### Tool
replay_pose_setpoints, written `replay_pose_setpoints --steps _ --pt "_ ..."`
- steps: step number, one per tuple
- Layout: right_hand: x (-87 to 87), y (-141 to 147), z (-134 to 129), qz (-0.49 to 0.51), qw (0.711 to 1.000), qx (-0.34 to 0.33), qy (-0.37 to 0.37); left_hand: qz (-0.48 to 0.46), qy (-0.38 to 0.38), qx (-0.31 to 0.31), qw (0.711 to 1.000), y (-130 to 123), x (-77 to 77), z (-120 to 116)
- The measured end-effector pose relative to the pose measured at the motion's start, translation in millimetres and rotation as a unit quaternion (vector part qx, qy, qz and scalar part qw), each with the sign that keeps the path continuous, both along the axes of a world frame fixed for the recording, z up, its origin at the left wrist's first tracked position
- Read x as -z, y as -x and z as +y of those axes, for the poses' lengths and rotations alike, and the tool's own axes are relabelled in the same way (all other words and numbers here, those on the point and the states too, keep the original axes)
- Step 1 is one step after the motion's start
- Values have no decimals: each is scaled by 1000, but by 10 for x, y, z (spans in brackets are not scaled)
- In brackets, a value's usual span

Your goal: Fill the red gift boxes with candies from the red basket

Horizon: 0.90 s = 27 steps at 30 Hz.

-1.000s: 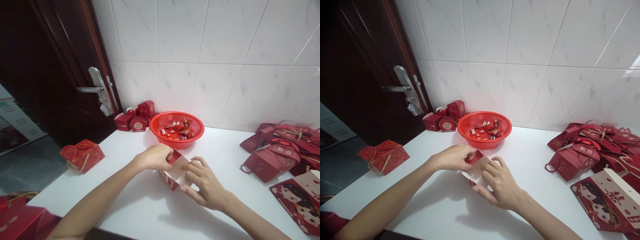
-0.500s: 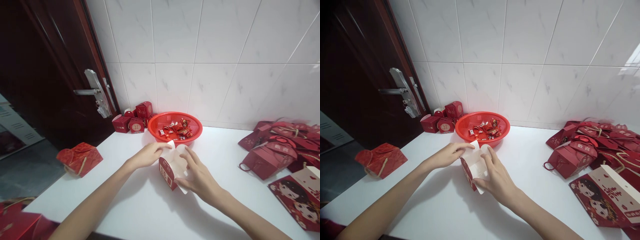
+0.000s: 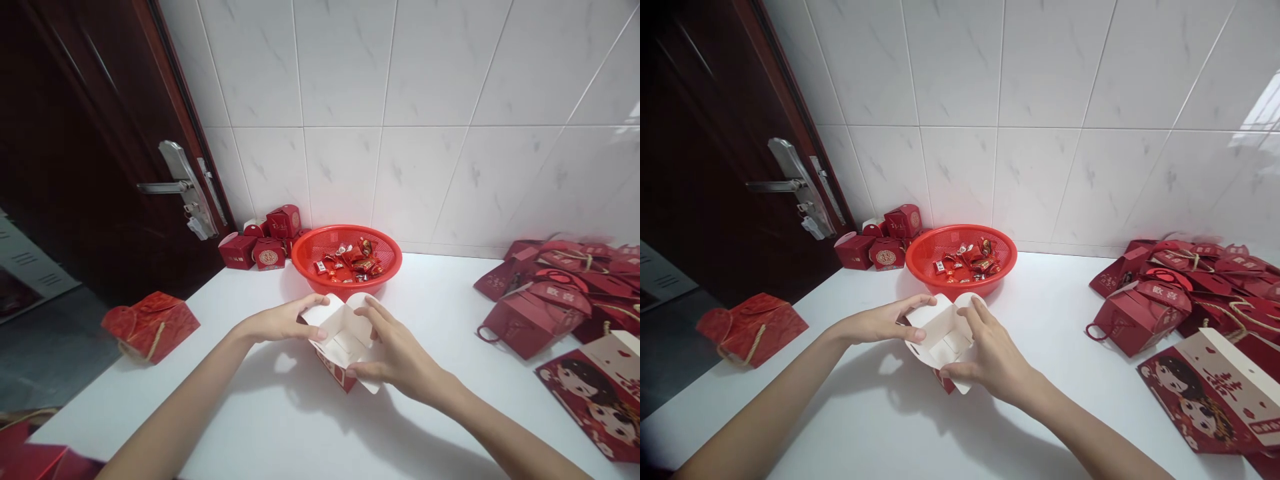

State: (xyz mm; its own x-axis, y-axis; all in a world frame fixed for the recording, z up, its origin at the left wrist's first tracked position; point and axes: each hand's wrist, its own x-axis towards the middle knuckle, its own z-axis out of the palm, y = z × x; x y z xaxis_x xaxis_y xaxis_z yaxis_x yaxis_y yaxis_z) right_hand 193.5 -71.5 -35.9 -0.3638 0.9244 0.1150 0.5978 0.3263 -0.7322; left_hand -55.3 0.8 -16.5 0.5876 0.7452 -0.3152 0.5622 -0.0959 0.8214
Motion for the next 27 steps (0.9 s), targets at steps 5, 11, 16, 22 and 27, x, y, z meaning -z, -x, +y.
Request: replay_pose_setpoints --steps 5,11,16,22,27 --pt "-56 -40 172 -1 1000 -21 12 -29 -30 -10 999 -48 45 97" --pt "-13 -113 319 23 999 -34 -6 -58 -47 -13 997 -103 61 173" --pt "31 -160 301 42 995 -60 -67 -41 -96 -12 994 -139 -2 133" --pt "-179 -286 394 142 981 -71 -107 16 -128 -32 991 -130 -170 134" --pt "-380 -497 846 287 951 41 -111 34 -217 -79 972 -70 -364 305"
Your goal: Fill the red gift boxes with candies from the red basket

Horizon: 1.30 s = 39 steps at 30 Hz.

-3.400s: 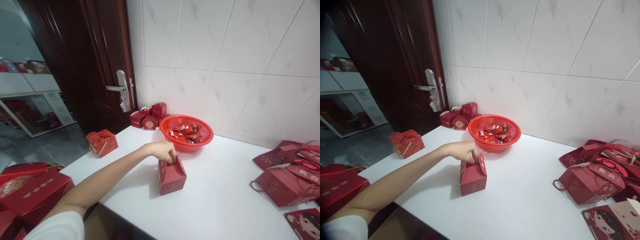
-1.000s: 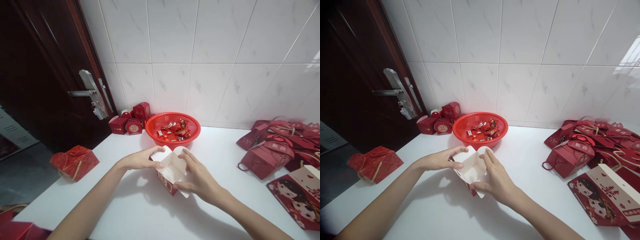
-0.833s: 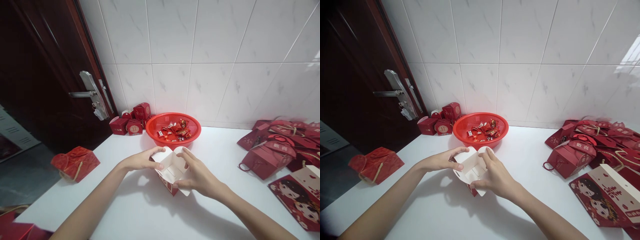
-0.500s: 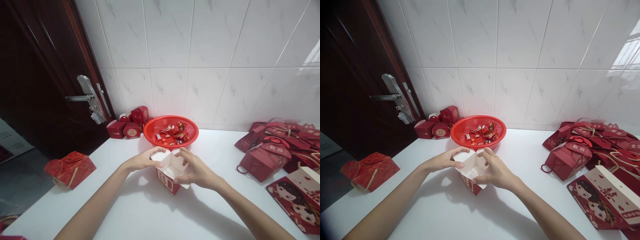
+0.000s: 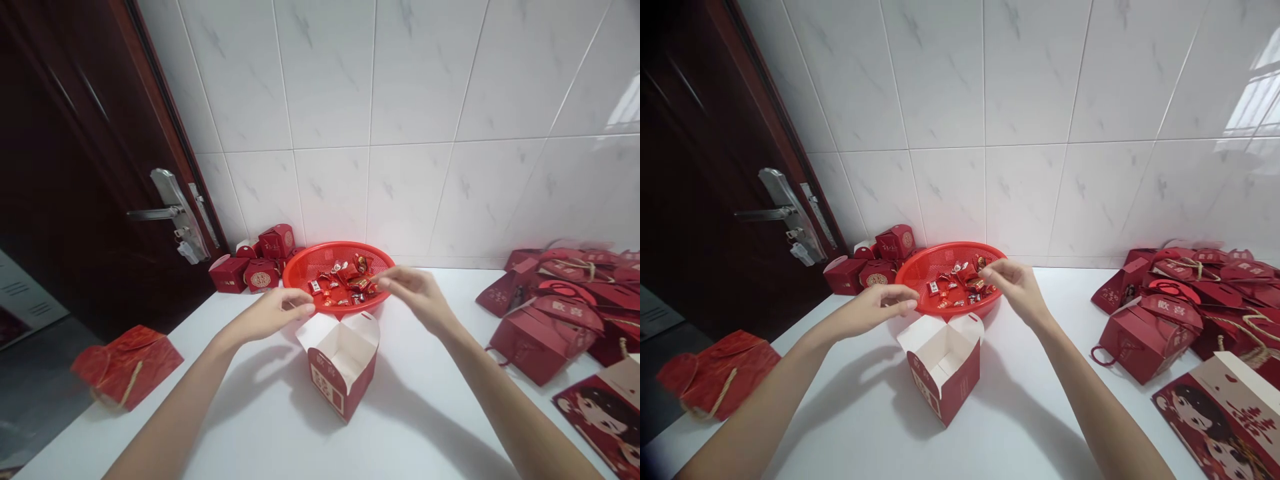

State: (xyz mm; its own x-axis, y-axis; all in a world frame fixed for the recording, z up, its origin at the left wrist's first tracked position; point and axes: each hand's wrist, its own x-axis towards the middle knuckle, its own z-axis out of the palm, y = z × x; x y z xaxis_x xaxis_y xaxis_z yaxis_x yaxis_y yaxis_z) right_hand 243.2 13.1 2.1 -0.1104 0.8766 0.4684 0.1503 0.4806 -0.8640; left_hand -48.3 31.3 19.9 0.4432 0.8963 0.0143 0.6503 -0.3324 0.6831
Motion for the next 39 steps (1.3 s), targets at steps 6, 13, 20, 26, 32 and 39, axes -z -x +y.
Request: replay_pose_setpoints --steps 6,13,20,26,32,39 --pt "99 -54 771 172 978 103 56 28 -39 75 996 -377 -48 627" --pt "309 192 1194 195 972 92 89 300 -155 323 884 -1302 450 1200" --pt "379 196 1255 153 977 76 126 347 -182 312 865 -1555 608 1636" --pt "389 206 1270 143 976 79 141 340 -174 168 909 -1145 436 2055" --pt "386 207 1261 148 975 89 142 299 -137 106 939 -893 411 2162" --pt "390 211 1266 146 976 92 133 287 -130 115 942 -1022 512 2095"
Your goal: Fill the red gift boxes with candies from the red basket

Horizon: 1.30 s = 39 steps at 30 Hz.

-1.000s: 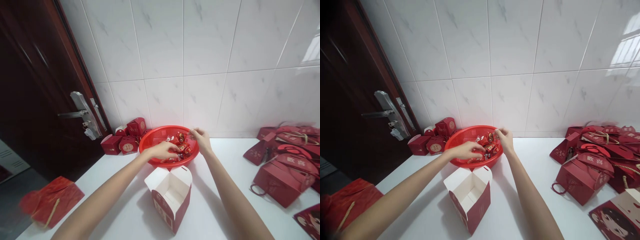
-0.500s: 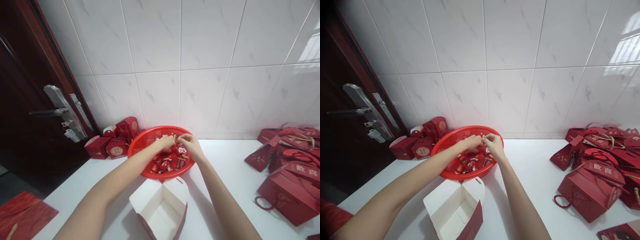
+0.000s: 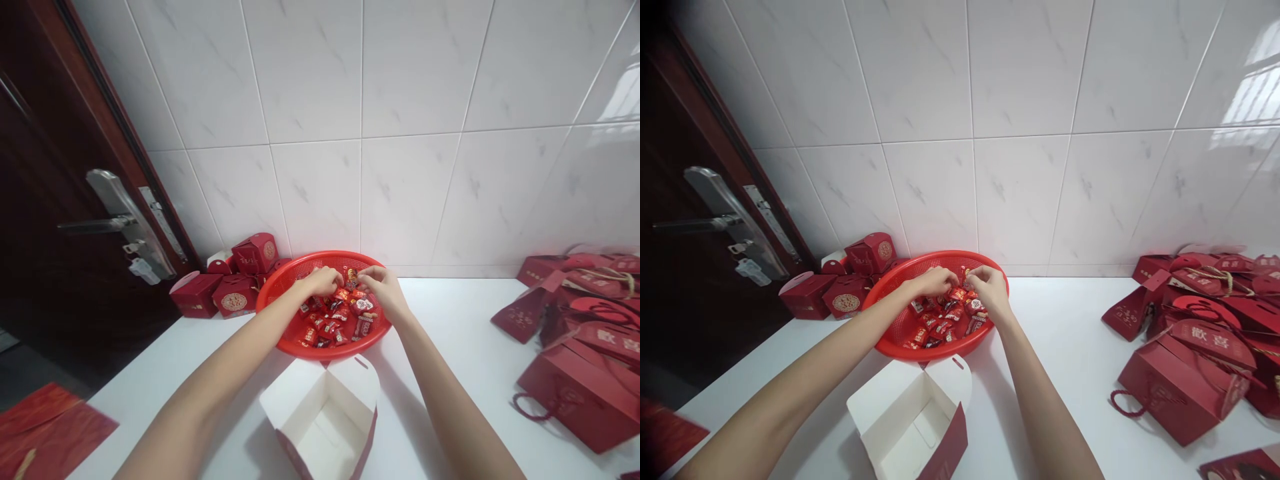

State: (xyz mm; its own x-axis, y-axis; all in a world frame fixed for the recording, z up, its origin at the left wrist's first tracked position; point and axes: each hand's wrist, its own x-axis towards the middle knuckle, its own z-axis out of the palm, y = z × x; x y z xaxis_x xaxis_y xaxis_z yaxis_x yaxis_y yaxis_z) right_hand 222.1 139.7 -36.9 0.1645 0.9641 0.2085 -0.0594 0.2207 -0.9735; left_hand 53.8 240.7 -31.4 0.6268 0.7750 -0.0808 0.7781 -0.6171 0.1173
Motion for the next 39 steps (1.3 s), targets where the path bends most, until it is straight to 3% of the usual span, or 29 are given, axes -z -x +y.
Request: replay_pose_setpoints --steps 6,19,25,34,39 --pt "24 -12 25 -3 1000 4 -5 31 26 79 996 -132 71 -98" --pt "80 -22 79 -27 1000 13 0 81 86 85 989 -113 102 -33" --pt "97 -22 101 -55 998 12 0 104 66 88 989 -127 144 15" --pt "120 -12 124 -49 999 8 -5 56 54 80 994 -128 98 13" --pt "133 -18 155 -61 997 40 16 -122 136 40 982 -24 34 99"
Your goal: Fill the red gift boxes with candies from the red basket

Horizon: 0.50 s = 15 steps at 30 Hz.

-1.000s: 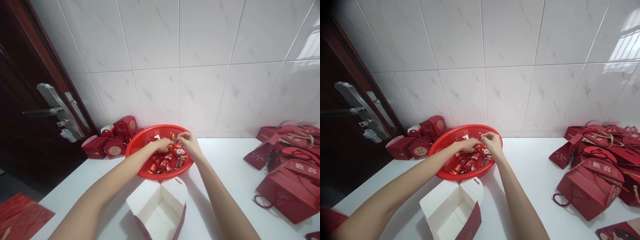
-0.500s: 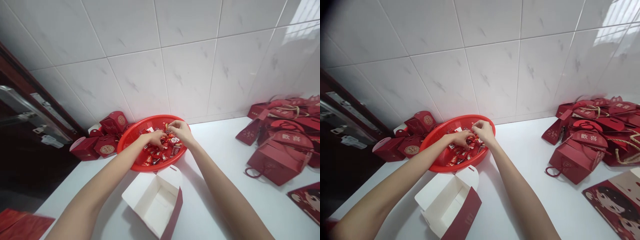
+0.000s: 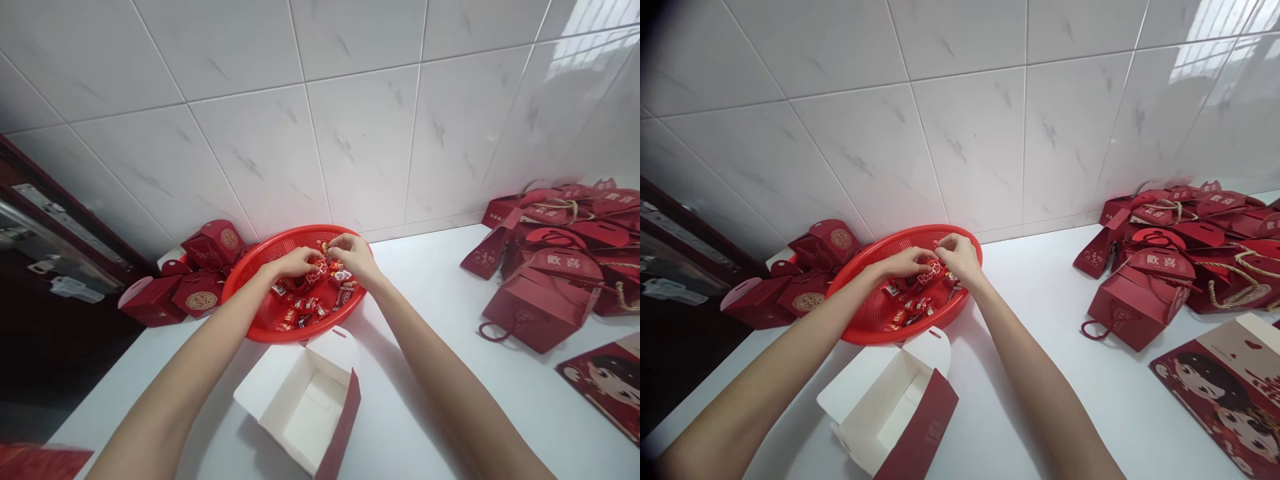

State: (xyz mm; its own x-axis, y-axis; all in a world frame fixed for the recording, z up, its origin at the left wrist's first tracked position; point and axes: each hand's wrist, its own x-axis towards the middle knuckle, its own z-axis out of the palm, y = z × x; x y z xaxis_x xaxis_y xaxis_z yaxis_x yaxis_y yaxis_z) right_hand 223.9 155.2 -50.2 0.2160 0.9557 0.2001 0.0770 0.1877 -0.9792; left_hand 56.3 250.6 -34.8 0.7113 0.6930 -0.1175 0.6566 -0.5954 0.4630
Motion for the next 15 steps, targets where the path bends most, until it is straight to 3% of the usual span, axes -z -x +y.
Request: replay_pose_setpoints --steps 4,7,11,15 --pt "15 -5 10 12 999 45 17 -230 105 -14 967 35 -76 27" --pt "28 -5 0 13 1000 8 5 -341 172 -15 924 2 -131 -35" --pt "33 2 -7 54 997 -53 -12 -414 229 -10 881 -70 -178 -139" --pt "3 5 -21 119 991 -59 -16 -428 259 -54 864 -72 -225 -172"
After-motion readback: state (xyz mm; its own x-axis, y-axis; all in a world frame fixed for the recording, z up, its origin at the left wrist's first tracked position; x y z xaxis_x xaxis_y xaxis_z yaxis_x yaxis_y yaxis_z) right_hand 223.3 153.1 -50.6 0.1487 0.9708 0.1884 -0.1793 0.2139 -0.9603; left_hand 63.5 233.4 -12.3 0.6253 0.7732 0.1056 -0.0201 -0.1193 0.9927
